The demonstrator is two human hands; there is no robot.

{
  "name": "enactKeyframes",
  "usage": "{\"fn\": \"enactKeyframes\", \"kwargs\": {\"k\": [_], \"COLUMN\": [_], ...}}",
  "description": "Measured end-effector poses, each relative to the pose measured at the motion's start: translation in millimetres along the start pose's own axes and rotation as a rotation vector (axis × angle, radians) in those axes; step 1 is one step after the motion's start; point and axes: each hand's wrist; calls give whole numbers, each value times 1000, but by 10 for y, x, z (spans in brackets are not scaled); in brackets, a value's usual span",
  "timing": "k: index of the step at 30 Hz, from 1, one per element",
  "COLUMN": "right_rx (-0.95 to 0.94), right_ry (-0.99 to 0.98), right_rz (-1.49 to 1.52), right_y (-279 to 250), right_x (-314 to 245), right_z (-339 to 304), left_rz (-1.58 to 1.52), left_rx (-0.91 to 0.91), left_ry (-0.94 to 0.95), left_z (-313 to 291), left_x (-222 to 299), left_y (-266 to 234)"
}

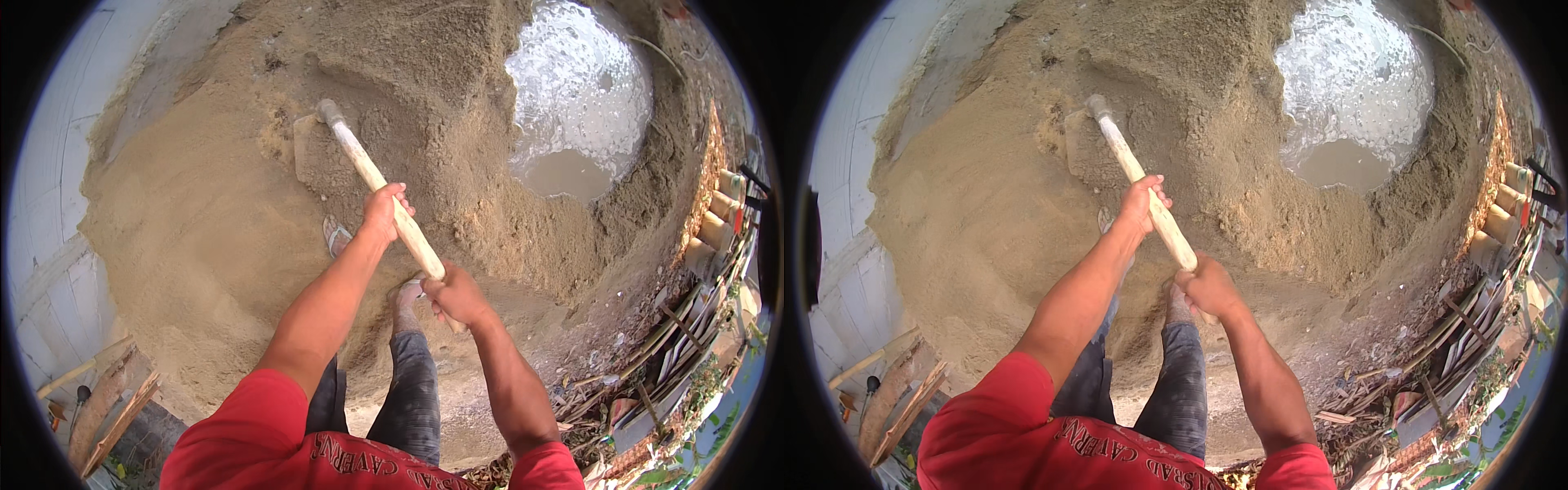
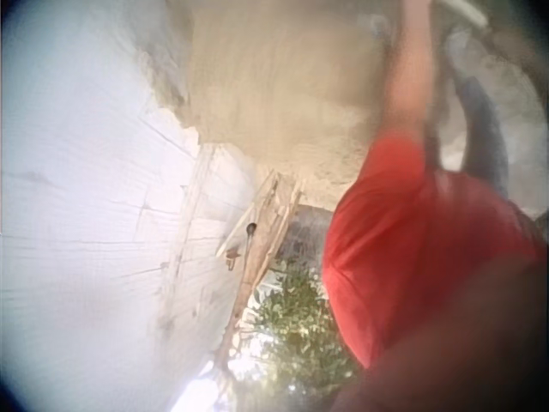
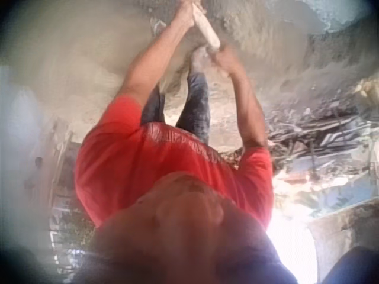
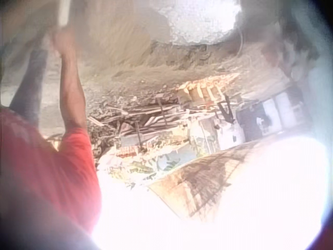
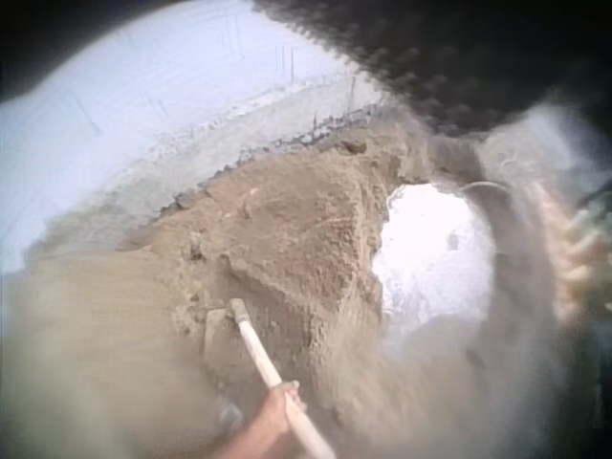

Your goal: The person uses a hoe to mix a pile of sand and cement with water in a central depression, pulling dry material into the wet center and adding more water with a hose.

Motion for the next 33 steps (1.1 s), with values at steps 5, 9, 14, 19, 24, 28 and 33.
{"fn": "enactKeyframes", "kwargs": {"k": [5, 9, 14, 19, 24, 28, 33], "right_rx": [90, 157, 36, -184, -353, -258, -56], "right_ry": [105, 158, 224, 114, 45, 83, -57], "right_rz": [-55, -90, 62, 305, 387, 228, -198], "right_y": [-404, -511, -320, 539, 1531, 1188, -5], "right_x": [-247, -247, -43, 353, 149, 443, 775], "right_z": [-1523, -2742, -2871, -869, 699, 793, 239], "left_rz": [-97, -124, -136, 63, 363, 341, 41], "left_rx": [-128, -265, -242, -1, 383, 348, 234], "left_ry": [-74, -165, -156, 162, 279, 165, 148], "left_z": [-1478, -2722, -3007, -1294, 233, 472, -17], "left_x": [-347, -588, -614, -32, 708, 236, -799], "left_y": [549, 636, 318, -512, -1284, -1235, -465]}}
Point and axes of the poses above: each hand's wrist, its own z-axis towards the middle knuckle, its own y-axis out of the palm, x = y × z, and after that the axes turned 8 degrees about x, right-handed
